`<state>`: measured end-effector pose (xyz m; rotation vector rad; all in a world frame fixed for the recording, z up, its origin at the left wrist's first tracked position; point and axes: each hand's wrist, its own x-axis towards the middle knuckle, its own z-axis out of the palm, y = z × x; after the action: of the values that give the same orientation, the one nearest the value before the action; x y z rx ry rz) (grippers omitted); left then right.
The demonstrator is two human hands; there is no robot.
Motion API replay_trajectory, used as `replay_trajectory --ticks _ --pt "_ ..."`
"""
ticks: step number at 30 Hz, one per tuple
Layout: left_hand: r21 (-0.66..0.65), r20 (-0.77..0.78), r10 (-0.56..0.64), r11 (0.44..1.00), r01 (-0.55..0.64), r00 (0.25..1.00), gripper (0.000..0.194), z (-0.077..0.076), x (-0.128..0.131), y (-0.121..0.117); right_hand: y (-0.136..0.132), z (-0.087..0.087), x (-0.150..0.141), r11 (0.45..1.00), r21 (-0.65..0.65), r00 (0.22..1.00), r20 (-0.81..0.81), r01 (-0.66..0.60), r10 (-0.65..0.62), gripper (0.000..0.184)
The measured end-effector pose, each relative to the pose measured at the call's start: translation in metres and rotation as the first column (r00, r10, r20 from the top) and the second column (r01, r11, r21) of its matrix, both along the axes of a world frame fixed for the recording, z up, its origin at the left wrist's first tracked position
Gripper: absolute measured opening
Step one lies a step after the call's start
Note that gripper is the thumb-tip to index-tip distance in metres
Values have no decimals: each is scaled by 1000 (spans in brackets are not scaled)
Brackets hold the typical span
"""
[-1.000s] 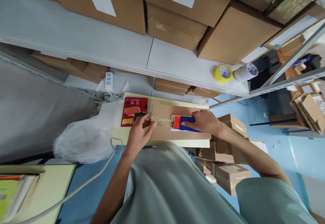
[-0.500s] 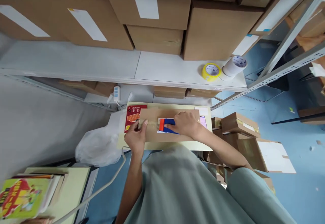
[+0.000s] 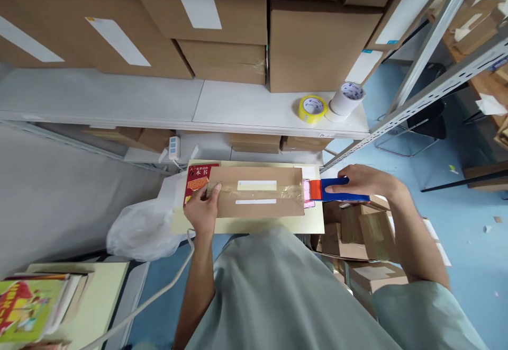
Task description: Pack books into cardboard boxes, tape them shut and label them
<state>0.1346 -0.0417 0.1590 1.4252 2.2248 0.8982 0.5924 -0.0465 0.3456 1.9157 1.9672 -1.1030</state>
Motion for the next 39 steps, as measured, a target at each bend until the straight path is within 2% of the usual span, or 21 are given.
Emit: replay_trajectory --ticks 2,3,7,11,14,21,24,27,35,37,39 --pt "-7 -4 7 1000 -7 1000 41 0 2 0 3 -9 6 988 -153 998 -63 -30 21 81" --pt "-6 -5 12 1000 -12 1000 41 -1 2 0 4 -12 9 982 -186 995 -98 -35 17 81" --pt "-5 21 20 1000 -19 1000 43 0 -1 0 3 -18 22 986 -163 981 -194 -40 8 79" --pt "-14 34 35 999 -34 999 45 1 -4 0 -3 -22 28 975 -220 976 -214 -1 -47 78" --pt "-2 49 52 999 -52 997 47 1 -6 -1 -3 -32 21 977 -207 986 -149 44 -76 79" --pt "26 14 26 999 -27 1000 46 3 -6 -1 -2 -77 -2 995 -88 995 89 45 -37 69" --pt "36 -11 -2 999 2 1000 44 5 -6 -1 -6 -88 -12 998 -57 983 181 42 -31 64" --pt "40 -28 -11 999 12 1000 44 6 -8 -1 -11 -86 -25 998 -51 966 259 30 -16 61" --pt "19 -61 -16 1000 17 998 50 -3 -20 4 -29 -60 -71 995 70 881 472 -66 25 51" --pt "9 -60 -20 1000 21 998 49 -3 -21 5 -34 -65 -83 989 115 854 521 -89 16 52" --pt "0 -42 -28 1000 28 999 48 -1 -21 6 -38 -80 -95 982 148 830 558 -119 17 50"
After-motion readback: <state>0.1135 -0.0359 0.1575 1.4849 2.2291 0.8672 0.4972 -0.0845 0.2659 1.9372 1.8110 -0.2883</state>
